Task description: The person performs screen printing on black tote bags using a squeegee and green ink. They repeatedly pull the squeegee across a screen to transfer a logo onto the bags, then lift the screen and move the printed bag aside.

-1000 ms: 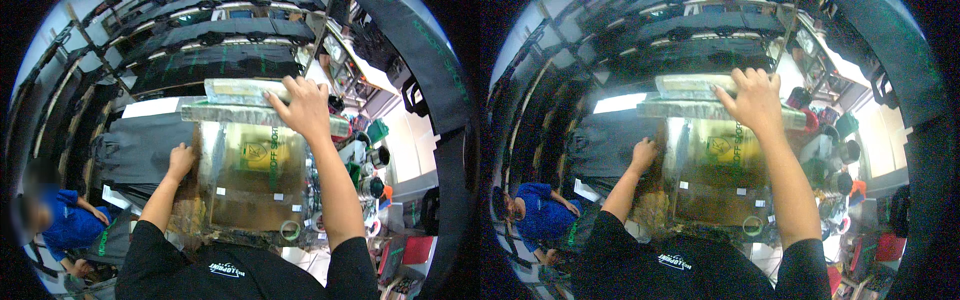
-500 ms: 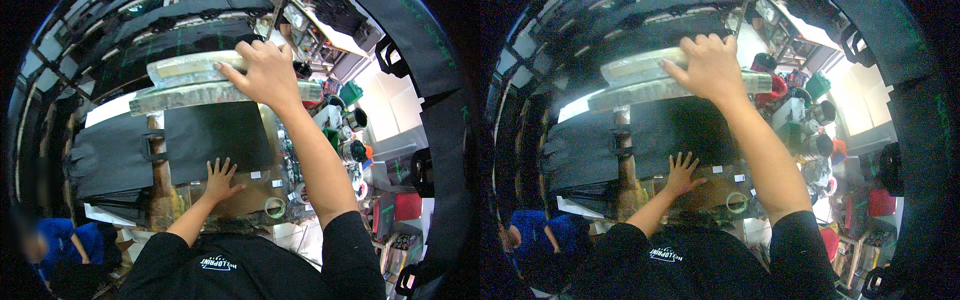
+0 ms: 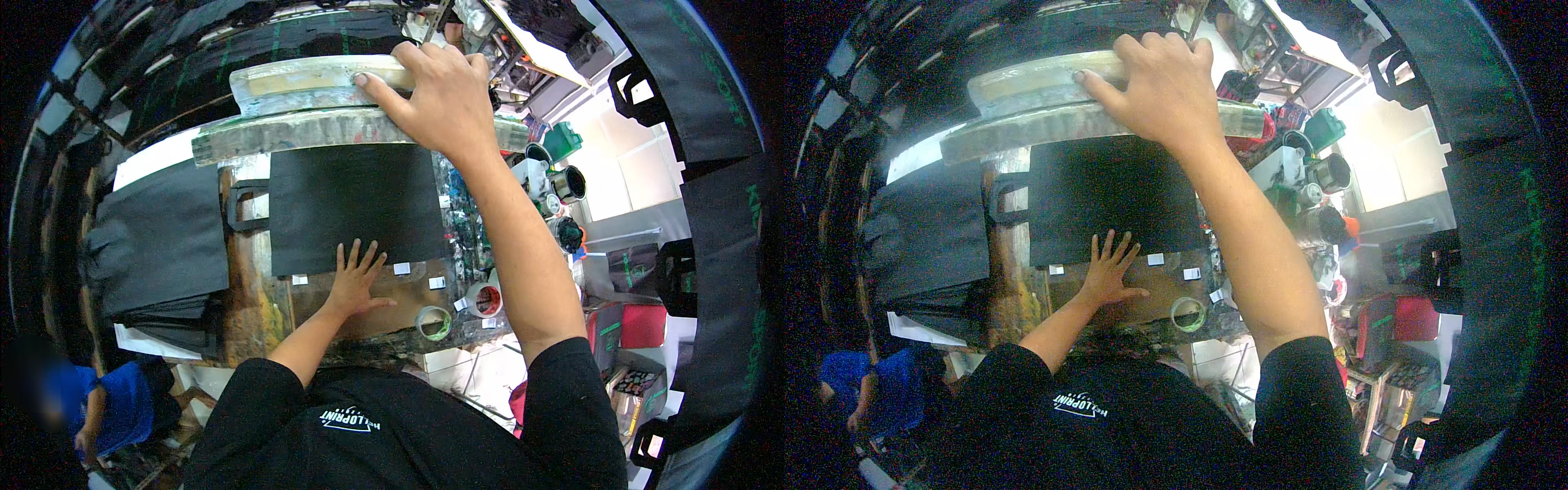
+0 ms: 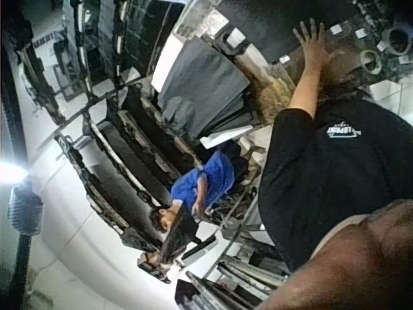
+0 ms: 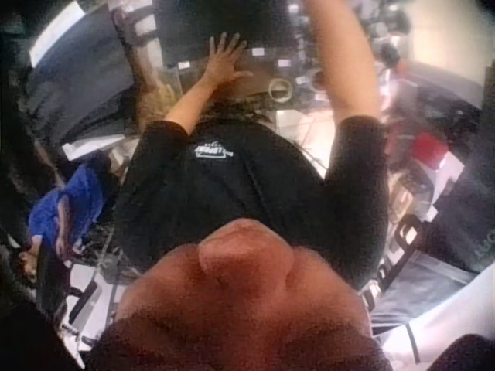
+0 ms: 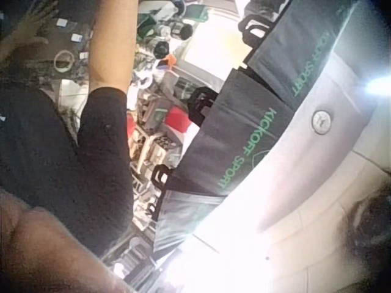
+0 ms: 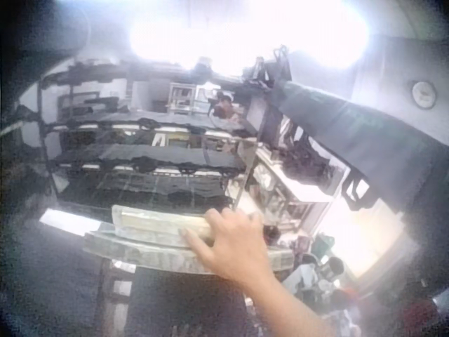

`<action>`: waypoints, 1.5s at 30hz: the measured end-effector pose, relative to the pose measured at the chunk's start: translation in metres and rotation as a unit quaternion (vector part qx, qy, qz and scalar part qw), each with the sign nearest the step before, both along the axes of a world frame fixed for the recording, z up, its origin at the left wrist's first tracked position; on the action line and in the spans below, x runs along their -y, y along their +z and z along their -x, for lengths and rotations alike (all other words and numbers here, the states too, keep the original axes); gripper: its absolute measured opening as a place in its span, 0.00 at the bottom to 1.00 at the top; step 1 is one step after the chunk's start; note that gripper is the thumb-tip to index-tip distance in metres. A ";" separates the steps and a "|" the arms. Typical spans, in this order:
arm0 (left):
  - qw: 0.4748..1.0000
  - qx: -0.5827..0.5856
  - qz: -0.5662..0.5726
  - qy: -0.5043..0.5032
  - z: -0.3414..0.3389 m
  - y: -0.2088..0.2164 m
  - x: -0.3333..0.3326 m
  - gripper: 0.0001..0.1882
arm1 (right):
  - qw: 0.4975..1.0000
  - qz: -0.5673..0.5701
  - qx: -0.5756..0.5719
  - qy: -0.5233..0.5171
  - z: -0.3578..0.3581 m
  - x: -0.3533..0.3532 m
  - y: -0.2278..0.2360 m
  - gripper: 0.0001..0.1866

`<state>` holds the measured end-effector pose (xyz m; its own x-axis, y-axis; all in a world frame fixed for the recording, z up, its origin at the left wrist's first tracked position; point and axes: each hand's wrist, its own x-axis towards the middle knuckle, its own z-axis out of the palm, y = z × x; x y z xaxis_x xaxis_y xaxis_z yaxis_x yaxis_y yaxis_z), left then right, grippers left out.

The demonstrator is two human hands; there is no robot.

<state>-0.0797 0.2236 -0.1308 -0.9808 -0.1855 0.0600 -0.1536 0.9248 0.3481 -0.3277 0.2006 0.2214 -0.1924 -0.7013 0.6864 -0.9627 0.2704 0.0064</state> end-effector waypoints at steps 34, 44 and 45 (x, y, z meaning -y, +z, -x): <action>0.996 -0.019 0.011 0.081 -0.018 -0.010 -0.015 0.59 | 0.999 -0.014 -0.047 -0.011 -0.006 -0.010 -0.011 0.33; 0.986 -0.033 -0.097 0.130 -0.012 0.052 0.022 0.47 | 0.999 0.013 -0.040 -0.002 -0.009 -0.006 -0.009 0.30; 0.972 -0.054 -0.164 0.157 -0.012 0.063 0.035 0.44 | 1.000 -0.001 -0.018 0.000 -0.010 -0.005 -0.013 0.32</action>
<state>-0.0673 0.1885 -0.0682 -0.8636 -0.5021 0.0463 -0.3574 0.6743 0.6462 -0.3181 0.2054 0.2084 -0.1675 -0.7022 0.6920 -0.9617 0.2710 0.0422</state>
